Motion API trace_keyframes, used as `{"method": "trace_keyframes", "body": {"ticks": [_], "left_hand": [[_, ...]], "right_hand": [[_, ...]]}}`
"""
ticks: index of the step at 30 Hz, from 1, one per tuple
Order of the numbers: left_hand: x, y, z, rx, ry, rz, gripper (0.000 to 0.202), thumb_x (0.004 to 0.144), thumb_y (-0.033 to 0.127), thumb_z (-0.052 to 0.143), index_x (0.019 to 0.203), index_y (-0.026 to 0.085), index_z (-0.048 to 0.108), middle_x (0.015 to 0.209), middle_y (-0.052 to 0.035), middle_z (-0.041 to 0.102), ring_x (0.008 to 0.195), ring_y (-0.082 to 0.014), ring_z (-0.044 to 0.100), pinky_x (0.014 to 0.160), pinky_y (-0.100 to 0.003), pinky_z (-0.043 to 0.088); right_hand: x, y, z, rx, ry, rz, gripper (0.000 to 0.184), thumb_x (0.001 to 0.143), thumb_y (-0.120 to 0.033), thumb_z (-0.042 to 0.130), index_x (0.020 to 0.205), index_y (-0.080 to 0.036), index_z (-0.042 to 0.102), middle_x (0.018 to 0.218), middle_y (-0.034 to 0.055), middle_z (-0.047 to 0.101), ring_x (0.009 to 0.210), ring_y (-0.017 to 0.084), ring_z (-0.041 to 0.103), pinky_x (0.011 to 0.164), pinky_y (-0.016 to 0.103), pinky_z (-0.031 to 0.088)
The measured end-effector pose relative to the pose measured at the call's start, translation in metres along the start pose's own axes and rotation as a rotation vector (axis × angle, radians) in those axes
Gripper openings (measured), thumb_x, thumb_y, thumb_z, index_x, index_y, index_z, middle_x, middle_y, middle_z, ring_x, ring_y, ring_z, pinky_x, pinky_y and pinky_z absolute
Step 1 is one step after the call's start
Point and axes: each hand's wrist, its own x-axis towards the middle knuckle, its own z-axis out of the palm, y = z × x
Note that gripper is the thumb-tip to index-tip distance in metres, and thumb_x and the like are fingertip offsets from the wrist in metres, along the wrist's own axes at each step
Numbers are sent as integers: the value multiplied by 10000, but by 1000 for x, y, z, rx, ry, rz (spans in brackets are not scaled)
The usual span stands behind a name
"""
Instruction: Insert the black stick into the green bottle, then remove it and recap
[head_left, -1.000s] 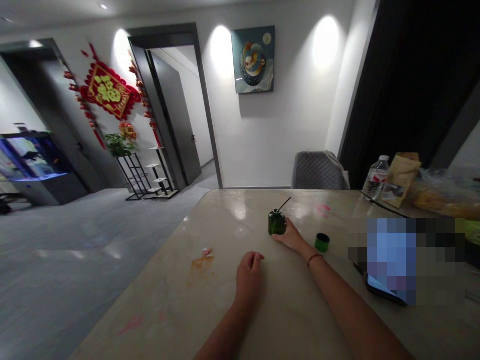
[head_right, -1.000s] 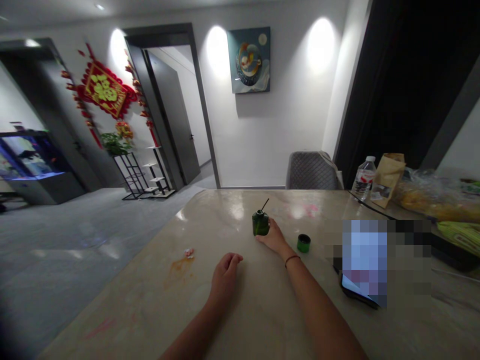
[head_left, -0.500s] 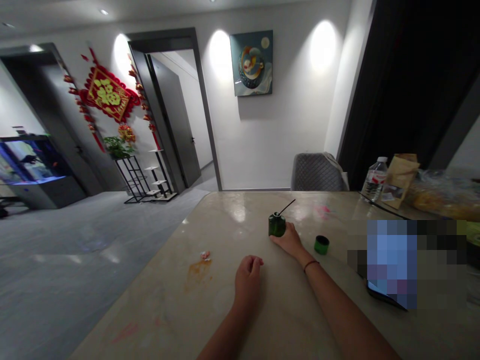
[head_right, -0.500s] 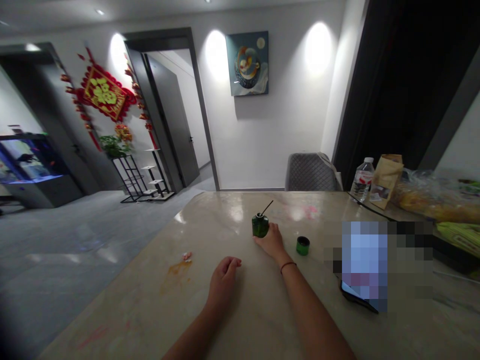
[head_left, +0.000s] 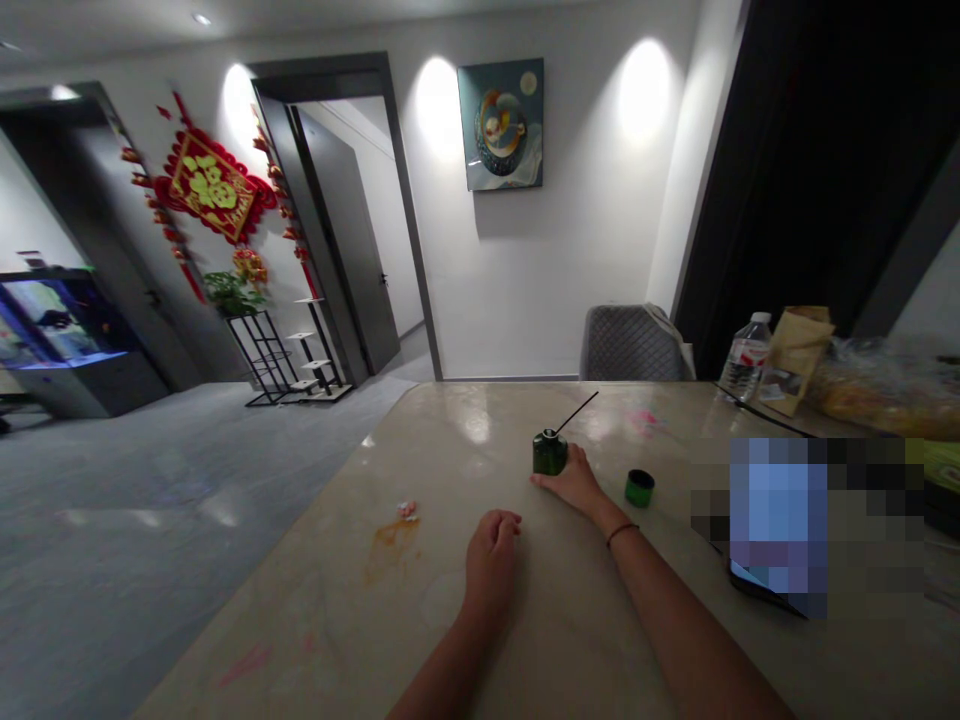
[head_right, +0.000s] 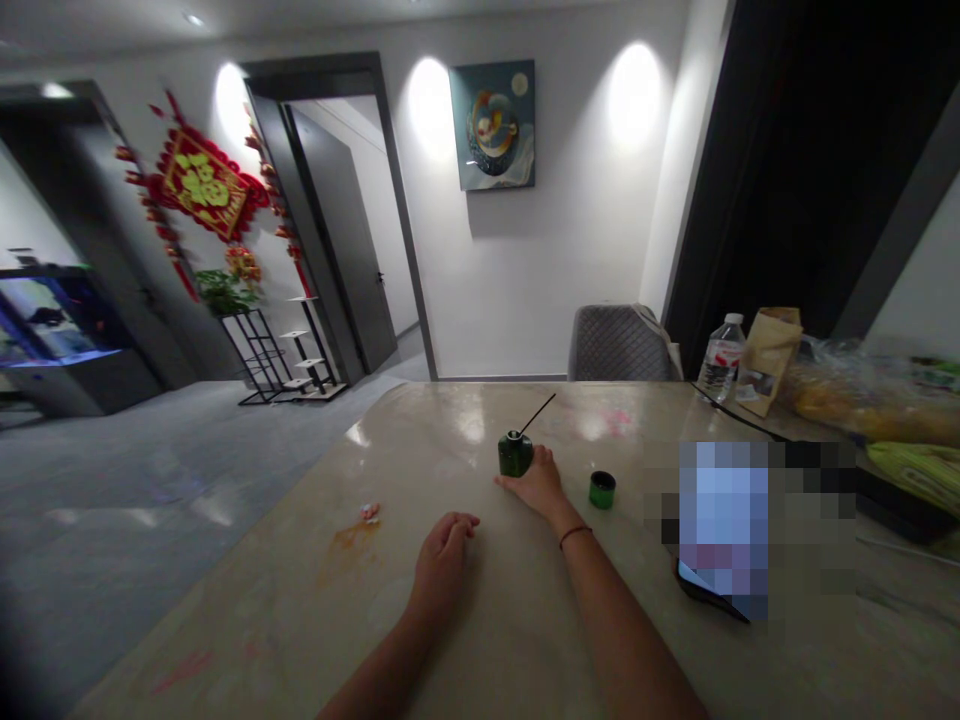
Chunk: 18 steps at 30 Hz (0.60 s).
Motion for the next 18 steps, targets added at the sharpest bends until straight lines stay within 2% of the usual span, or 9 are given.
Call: {"method": "trace_keyframes", "body": {"ticks": [5,9,12,15,18], "left_hand": [[0,1,0,3,9,8,223,725,299,327,598,200,482,763,-56,622,783,-192,562,734,-298,409],[0,2,0,9,9,3,218,721,296,335,607,200,493,755,-51,621,777,-193,561,731,-299,407],[0,2,0,12,5,-2,220,724,296,336,614,199,501,751,-51,621,779,-191,562,728,-290,405],[0,2,0,19,-1,-7,226,734,298,337,635,196,512,757,-50,623,784,-187,563,732,-282,401],[0,0,1,30,-11,-9,234,747,298,337,661,191,526,758,-47,625,786,-184,564,735,-279,400]], "right_hand": [[-1,-1,-2,52,-4,24,565,445,-337,715,934,-154,498,984,87,548,948,252,522,843,378,422],[-3,-1,-12,225,-153,40,587,476,-262,705,1000,-149,464,975,74,573,907,220,557,830,361,434],[-5,-3,-16,276,-232,49,656,458,-256,732,1039,-154,445,991,77,579,921,216,561,830,351,434],[-8,-6,-13,241,-198,58,707,439,-320,754,1046,-156,429,997,90,577,922,228,562,816,357,439],[-9,-11,-5,173,-79,86,676,442,-393,743,994,-156,432,969,100,574,906,245,564,801,369,445]]}}
